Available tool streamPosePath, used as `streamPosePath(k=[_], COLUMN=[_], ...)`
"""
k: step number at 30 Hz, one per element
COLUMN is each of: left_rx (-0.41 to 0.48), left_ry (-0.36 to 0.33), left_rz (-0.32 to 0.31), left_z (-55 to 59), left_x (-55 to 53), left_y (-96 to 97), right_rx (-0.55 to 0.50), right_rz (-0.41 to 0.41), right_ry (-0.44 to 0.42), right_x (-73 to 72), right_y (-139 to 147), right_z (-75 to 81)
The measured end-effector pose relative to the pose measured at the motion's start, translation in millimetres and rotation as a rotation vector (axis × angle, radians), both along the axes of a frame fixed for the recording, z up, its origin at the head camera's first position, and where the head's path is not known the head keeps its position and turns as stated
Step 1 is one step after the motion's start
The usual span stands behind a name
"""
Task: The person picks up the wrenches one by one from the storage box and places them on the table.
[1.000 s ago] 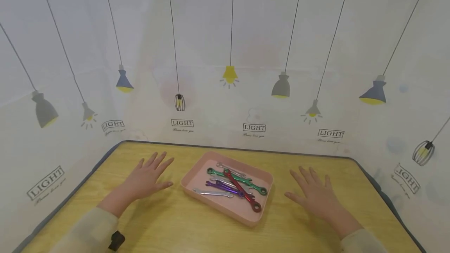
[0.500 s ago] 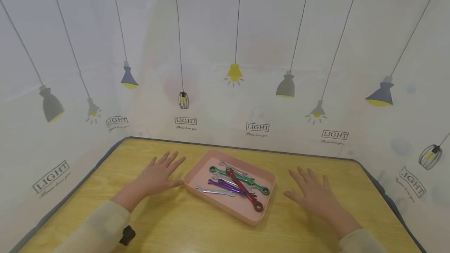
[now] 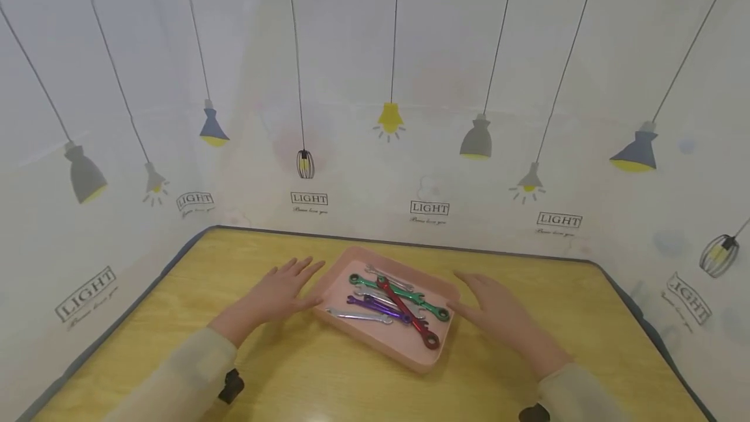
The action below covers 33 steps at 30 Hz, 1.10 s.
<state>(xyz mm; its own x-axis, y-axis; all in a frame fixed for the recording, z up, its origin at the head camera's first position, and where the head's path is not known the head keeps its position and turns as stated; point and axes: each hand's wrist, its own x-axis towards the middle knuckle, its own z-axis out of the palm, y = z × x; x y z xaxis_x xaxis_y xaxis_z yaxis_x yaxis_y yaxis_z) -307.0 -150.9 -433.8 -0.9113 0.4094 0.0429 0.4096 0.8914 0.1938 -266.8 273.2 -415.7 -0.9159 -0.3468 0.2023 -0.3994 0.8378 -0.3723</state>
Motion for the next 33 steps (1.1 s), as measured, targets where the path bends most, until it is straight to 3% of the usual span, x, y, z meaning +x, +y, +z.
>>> streamPosePath(k=[5,8,15,19,27,33], left_rx=[0.094,0.105,0.018,0.005,0.172,0.214], left_ry=[-0.124,-0.160,-0.094,-0.108,-0.235,-0.298], left_rz=[0.026,0.031,-0.021,-0.014,0.036,0.059], left_z=[0.2,-2.4,-8.1,-8.1,-10.2,-15.0], left_x=[1.9,3.1,-2.1,-7.1,-7.4,-4.2], left_y=[8.9,11.2,13.2,14.6,16.4,16.2], right_rx=[-0.063,-0.116,-0.225,-0.272,-0.226,-0.187], right_rz=[0.050,0.067,0.083,0.139,0.212,0.240], right_ry=[-0.041,-0.088,-0.204,-0.253,-0.328,-0.362], right_x=[-5.7,-7.0,-12.8,-19.5,-32.0,-37.2], right_y=[-14.6,-22.3,-38.7,-48.7,-76.1,-90.5], right_z=[2.9,4.1,8.3,15.6,24.5,24.5])
